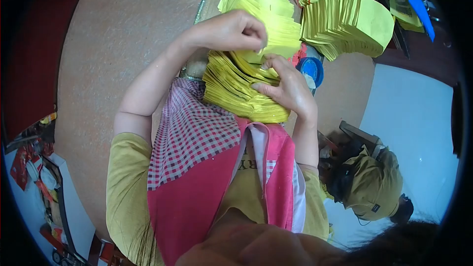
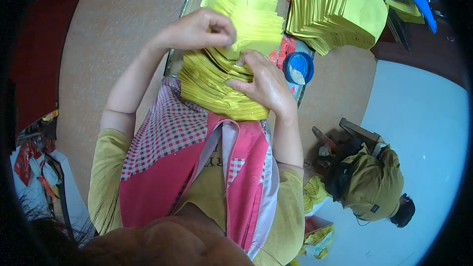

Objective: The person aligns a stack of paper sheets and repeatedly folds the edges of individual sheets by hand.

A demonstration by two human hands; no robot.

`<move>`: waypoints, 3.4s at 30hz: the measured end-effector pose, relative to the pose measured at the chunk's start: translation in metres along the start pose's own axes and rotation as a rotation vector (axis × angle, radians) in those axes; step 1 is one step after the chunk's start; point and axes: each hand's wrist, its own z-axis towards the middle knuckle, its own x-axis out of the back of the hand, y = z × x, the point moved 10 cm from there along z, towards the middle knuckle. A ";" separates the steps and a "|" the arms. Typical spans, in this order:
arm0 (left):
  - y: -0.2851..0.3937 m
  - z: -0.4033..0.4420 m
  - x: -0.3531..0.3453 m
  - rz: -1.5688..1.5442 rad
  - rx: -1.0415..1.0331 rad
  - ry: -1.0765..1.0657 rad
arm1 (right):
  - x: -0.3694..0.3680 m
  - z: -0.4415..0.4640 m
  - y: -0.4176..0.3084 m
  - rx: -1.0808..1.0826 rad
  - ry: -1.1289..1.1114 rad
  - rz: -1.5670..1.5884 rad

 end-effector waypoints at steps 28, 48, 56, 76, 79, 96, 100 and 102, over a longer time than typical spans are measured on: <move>0.017 0.000 0.014 0.418 -0.259 0.434 | -0.020 -0.005 -0.002 -0.054 -0.145 -0.081; -0.022 0.000 -0.042 0.280 0.084 -0.188 | 0.006 0.008 0.006 0.026 0.182 -0.007; -0.011 0.007 -0.026 0.378 -0.059 0.033 | 0.033 -0.014 -0.042 0.159 0.301 -0.200; -0.037 0.001 -0.042 0.218 0.074 -0.143 | -0.003 -0.007 -0.019 0.056 0.027 -0.125; -0.029 -0.001 -0.053 0.161 0.125 -0.251 | 0.007 0.000 0.000 0.011 0.138 -0.042; -0.005 0.005 -0.004 -0.251 0.032 0.022 | -0.002 -0.005 -0.003 0.038 0.004 0.001; -0.030 -0.009 -0.035 -0.077 0.137 -0.258 | -0.001 -0.001 0.006 -0.008 0.026 0.022; -0.035 -0.002 -0.045 0.077 0.161 -0.271 | 0.006 0.002 0.004 0.001 0.138 0.017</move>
